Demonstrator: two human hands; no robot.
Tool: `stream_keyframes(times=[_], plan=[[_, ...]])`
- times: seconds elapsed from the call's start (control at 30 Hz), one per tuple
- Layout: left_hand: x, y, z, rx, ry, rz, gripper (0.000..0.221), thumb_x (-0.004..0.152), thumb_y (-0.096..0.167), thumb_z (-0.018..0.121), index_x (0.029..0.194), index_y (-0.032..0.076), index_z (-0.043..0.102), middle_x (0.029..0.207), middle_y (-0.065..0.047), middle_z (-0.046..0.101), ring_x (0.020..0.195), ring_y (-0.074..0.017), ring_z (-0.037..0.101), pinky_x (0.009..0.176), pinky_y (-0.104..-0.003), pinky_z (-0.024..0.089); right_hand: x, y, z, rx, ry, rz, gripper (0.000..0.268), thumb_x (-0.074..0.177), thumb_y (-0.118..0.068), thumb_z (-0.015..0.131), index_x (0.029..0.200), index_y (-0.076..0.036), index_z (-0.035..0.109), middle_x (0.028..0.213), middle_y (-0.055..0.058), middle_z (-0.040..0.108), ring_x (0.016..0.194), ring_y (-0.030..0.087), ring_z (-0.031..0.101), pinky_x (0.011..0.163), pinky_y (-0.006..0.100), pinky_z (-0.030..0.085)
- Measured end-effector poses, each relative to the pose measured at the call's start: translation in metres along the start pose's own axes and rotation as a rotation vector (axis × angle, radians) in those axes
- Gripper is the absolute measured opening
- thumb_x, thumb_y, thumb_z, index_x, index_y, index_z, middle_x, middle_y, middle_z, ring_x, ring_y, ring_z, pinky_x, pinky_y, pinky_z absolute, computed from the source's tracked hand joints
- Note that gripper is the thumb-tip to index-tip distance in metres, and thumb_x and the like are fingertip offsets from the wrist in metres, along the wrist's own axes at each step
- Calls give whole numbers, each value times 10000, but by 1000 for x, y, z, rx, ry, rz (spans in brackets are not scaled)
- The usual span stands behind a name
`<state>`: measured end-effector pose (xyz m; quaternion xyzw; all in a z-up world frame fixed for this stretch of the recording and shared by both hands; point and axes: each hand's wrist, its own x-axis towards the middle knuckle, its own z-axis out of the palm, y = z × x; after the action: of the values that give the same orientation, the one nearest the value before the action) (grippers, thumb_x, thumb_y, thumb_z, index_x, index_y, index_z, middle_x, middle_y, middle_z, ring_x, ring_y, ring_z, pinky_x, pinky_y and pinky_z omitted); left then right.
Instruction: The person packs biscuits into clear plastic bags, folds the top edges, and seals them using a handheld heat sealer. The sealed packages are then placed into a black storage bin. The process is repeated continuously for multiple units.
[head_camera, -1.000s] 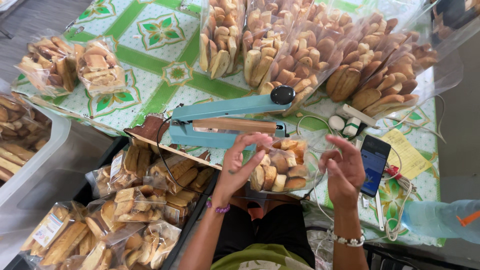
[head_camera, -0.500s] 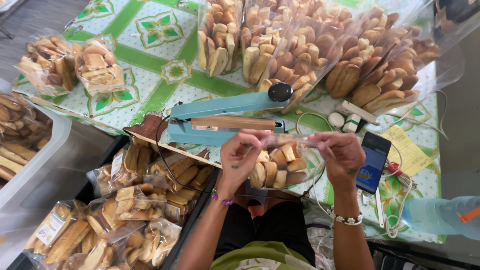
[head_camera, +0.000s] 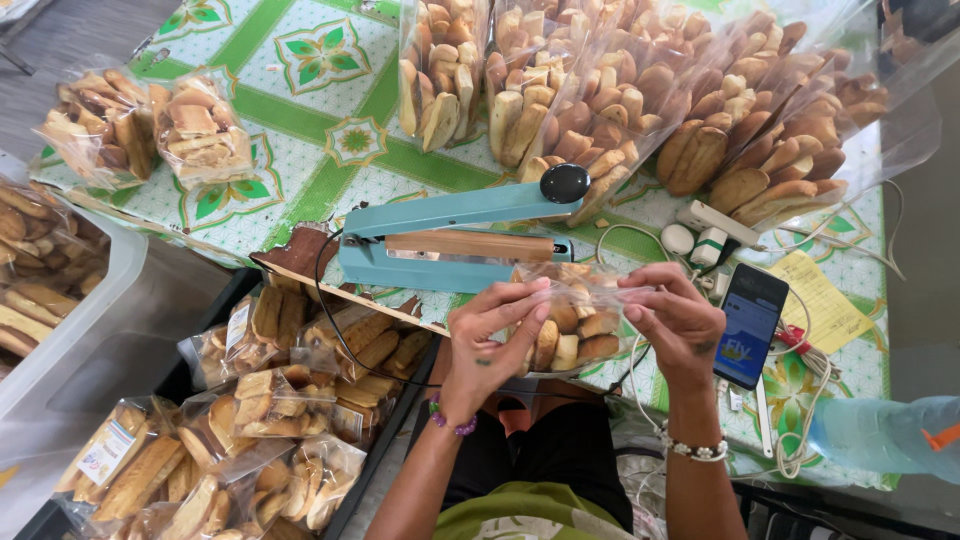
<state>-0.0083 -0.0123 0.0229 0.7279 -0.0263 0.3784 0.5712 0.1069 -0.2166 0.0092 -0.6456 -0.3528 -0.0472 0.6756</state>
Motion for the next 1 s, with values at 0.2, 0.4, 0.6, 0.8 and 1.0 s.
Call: stream_keyframes(times=[0.2, 0.4, 0.6, 0.8, 1.0], plan=[[2, -11, -8, -170, -31, -62, 209, 866, -35, 803, 1057, 48, 795, 1094, -95, 769, 1003, -178, 739, 888, -281, 602, 19, -3, -12, -129, -187, -74, 162, 817, -62, 809, 962, 4, 780, 1087, 113, 756, 1154, 234, 589, 1015, 356, 469], [0, -20, -6, -300, -7, -252, 221, 855, -54, 800, 1055, 40, 802, 1053, -92, 774, 966, -148, 723, 852, -274, 600, 22, -3, -11, -56, -160, 10, 163, 806, -70, 831, 950, -7, 787, 991, 99, 776, 1067, 227, 616, 998, 356, 490], [-4, -30, -1, -359, 38, -332, 207, 863, -63, 797, 1056, 11, 794, 1017, -91, 769, 905, -138, 708, 808, -272, 583, 16, 1, -9, -56, -101, 21, 132, 849, -19, 809, 973, 13, 777, 1007, 94, 776, 1036, 219, 624, 988, 343, 495], [2, -24, 4, -225, 76, -321, 783, 814, -35, 827, 1472, 34, 409, 858, -38, 762, 902, -137, 705, 872, -282, 548, 15, -8, 13, 99, 126, 131, 328, 789, 2, 849, 1023, -54, 626, 941, 2, 719, 935, 142, 648, 899, 278, 532], [7, -5, -1, -205, 26, -144, 710, 873, 1, 822, 1467, 51, 437, 926, -46, 772, 1041, -164, 732, 1013, -338, 545, 15, -36, 1, -690, 120, -233, 294, 705, 32, 886, 917, -31, 693, 991, 75, 668, 983, 171, 631, 823, 330, 537]])
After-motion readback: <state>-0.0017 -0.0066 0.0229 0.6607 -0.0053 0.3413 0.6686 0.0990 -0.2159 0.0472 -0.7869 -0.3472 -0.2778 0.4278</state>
